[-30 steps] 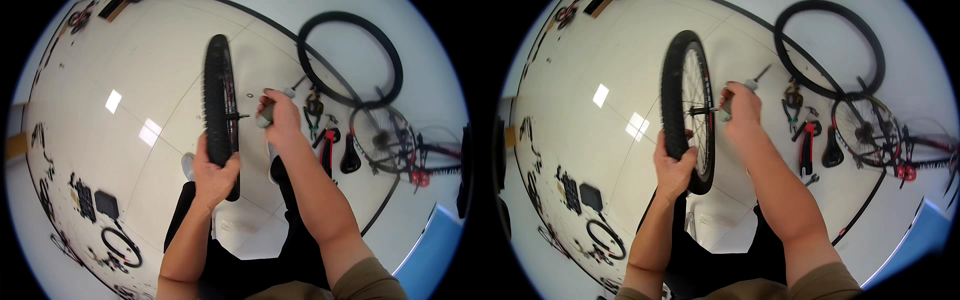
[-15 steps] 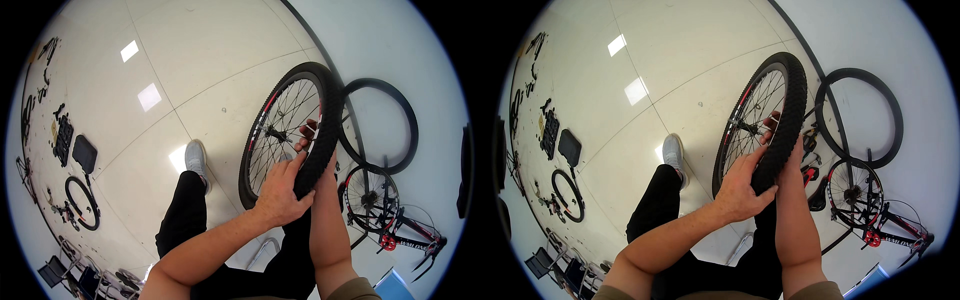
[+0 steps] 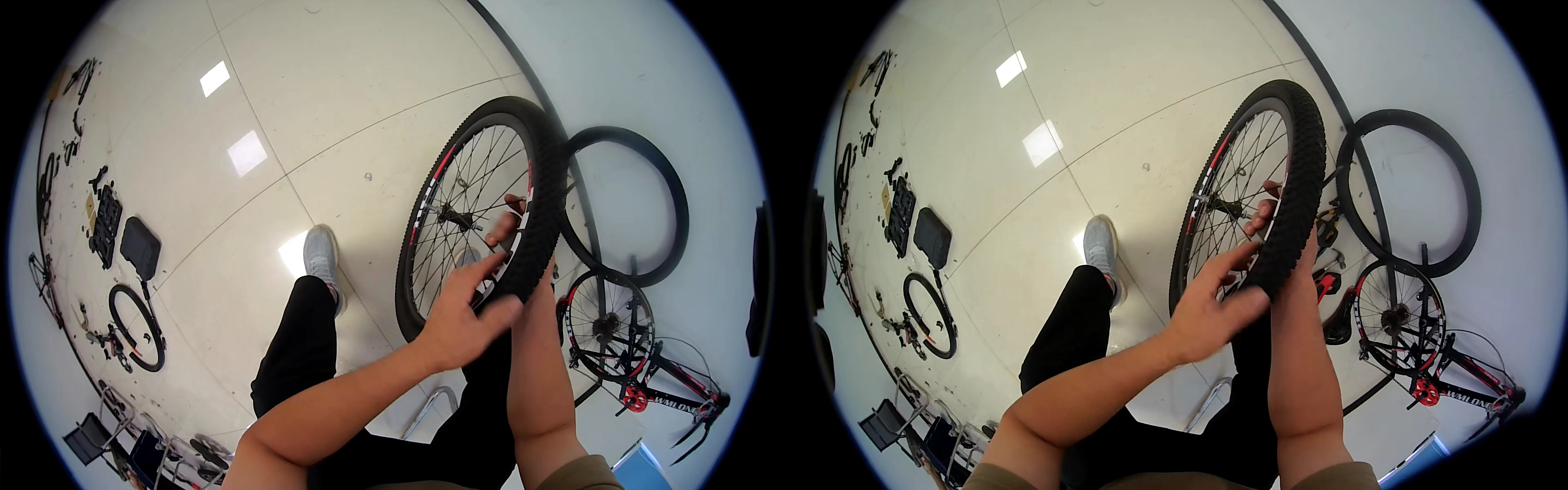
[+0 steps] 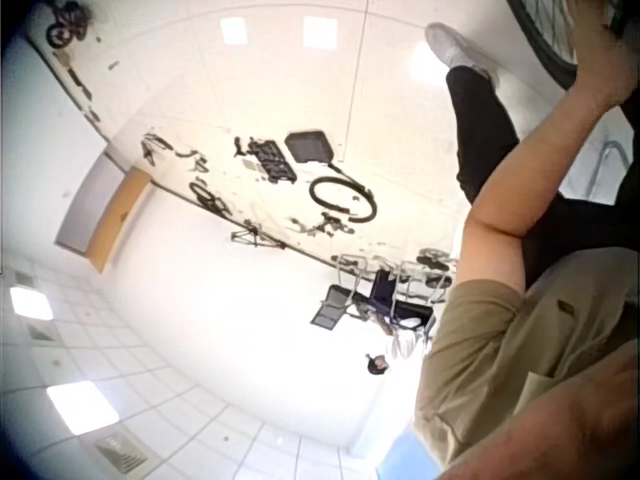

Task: The person installs a bicycle tire onto a wheel rim. They first place the tire bead onto the rim by hand, then use a tire lever to work the remaining bead over the rim edge until the tire is fully seated.

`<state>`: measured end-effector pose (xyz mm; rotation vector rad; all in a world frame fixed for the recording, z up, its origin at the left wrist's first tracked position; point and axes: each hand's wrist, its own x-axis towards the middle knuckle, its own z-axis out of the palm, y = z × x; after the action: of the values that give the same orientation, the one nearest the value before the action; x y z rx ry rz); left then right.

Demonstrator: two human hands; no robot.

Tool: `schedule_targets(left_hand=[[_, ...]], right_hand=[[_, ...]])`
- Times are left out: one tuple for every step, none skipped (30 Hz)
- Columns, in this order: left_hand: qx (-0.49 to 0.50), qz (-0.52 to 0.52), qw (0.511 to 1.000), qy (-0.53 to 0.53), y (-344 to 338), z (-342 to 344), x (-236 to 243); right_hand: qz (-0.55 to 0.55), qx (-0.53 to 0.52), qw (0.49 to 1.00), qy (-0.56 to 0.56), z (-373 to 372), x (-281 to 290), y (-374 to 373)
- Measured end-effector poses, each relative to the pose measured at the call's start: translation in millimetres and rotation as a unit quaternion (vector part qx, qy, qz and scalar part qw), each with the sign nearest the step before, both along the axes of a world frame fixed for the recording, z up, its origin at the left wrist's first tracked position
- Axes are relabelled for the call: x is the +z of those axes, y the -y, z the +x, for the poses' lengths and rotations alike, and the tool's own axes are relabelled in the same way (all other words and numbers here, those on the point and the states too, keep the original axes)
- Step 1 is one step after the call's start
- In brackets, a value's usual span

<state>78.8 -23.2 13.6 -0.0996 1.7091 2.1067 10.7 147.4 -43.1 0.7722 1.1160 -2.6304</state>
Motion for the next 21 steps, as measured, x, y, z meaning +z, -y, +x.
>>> schedule_targets(left_hand=[[0.023,0.122,0.984,0.131,2,-7,-1],[0.046,0.239,0.935,0.258,4,-13,-2],[0.048,0.2,0.944,0.258,5,-14,-5],[0.052,0.177,0.944,0.272,4,-13,-16],[0.047,0.173,0.942,0.284,5,-13,-25],[0.041,0.169,0.939,0.296,5,-15,-32],[0.034,0.165,0.942,0.289,7,-18,-33],[0.028,0.161,0.945,0.282,8,-21,-34],[0.024,0.154,0.949,0.275,9,-23,-34],[0.025,0.159,0.947,0.278,9,-24,-34],[0.027,0.165,0.945,0.281,8,-24,-33],[0.03,0.17,0.943,0.284,9,-24,-33],[0.026,0.165,0.941,0.293,10,-25,-33],[0.023,0.161,0.939,0.303,11,-26,-31],[0.021,0.157,0.937,0.312,12,-27,-30],[0.02,0.146,0.94,0.308,11,-28,-30],[0.02,0.135,0.943,0.303,10,-29,-29],[0.017,0.125,0.946,0.298,10,-29,-28],[0.006,0.093,0.954,0.284,10,-29,-26],[-0.006,0.061,0.961,0.269,11,-27,-23],[-0.019,0.031,0.967,0.253,10,-26,-20]], right_hand=[[0.009,0.0,1.0,0.007,0,-1,-1],[0.019,0.0,1.0,0.014,0,-3,0],[0.032,0.001,0.999,0.022,0,-3,0],[0.022,0.007,1.0,0.021,-1,-1,3],[0.037,0.003,0.999,0.026,0,2,7],[0.051,-0.002,0.998,0.031,-1,10,13],[0.057,-0.011,0.997,0.056,-2,17,19],[0.05,-0.014,0.997,0.05,-2,18,19],[0.039,-0.016,0.998,0.044,-2,18,20],[0.028,-0.017,0.999,0.037,-1,18,21],[0.023,-0.017,0.999,0.038,-1,20,20],[0.027,-0.012,0.999,0.041,-1,18,19],[0.031,-0.008,0.998,0.045,-1,15,17],[0.034,-0.003,0.998,0.048,0,14,15],[0.034,0.001,0.998,0.047,0,14,14],[0.033,0.005,0.998,0.045,0,14,14],[0.032,0.009,0.998,0.044,1,14,15],[0.041,0.003,0.998,0.046,1,15,15],[0.049,-0.003,0.998,0.048,1,15,16],[0.058,-0.01,0.997,0.049,1,15,17],[0.046,-0.008,0.998,0.041,1,13,15]])
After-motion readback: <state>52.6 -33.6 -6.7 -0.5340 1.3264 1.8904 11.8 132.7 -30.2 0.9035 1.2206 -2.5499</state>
